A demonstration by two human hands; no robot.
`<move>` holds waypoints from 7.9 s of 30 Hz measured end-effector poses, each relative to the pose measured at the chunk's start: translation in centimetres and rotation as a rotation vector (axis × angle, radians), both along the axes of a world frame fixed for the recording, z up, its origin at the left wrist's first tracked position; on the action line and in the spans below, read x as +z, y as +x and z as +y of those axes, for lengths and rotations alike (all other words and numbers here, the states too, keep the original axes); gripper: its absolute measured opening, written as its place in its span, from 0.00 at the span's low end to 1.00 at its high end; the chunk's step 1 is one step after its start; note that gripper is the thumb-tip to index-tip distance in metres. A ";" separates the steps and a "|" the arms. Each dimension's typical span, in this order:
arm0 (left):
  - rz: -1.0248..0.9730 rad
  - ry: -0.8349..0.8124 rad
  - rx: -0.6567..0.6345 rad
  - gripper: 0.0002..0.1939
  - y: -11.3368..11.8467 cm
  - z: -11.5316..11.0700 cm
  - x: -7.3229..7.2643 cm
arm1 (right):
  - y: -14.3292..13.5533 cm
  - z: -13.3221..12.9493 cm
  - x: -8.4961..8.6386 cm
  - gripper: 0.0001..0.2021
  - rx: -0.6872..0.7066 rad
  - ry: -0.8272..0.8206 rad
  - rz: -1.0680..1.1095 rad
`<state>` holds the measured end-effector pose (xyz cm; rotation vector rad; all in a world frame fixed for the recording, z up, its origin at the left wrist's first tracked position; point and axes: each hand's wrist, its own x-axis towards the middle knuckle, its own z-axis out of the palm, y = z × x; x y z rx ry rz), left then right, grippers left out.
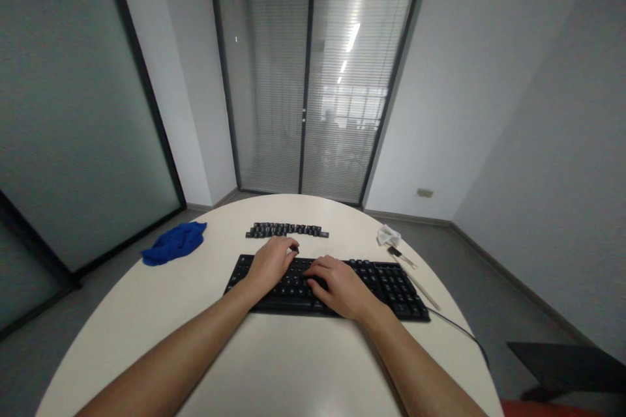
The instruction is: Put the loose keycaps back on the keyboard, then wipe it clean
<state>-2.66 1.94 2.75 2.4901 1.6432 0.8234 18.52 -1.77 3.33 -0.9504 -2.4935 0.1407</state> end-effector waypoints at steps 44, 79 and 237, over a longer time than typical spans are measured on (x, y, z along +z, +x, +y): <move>-0.219 -0.108 -0.197 0.11 -1.2 -3.6 -2.1 | -0.7 0.0 -0.8 0.12 0.039 -0.009 0.078; 0.089 -0.147 -0.275 0.15 -2.8 -5.6 1.8 | -0.9 -0.8 0.3 0.17 0.045 -0.081 0.055; -0.238 -0.045 -0.145 0.07 -2.6 -4.4 -1.3 | -0.6 -0.8 1.1 0.17 0.038 -0.160 0.038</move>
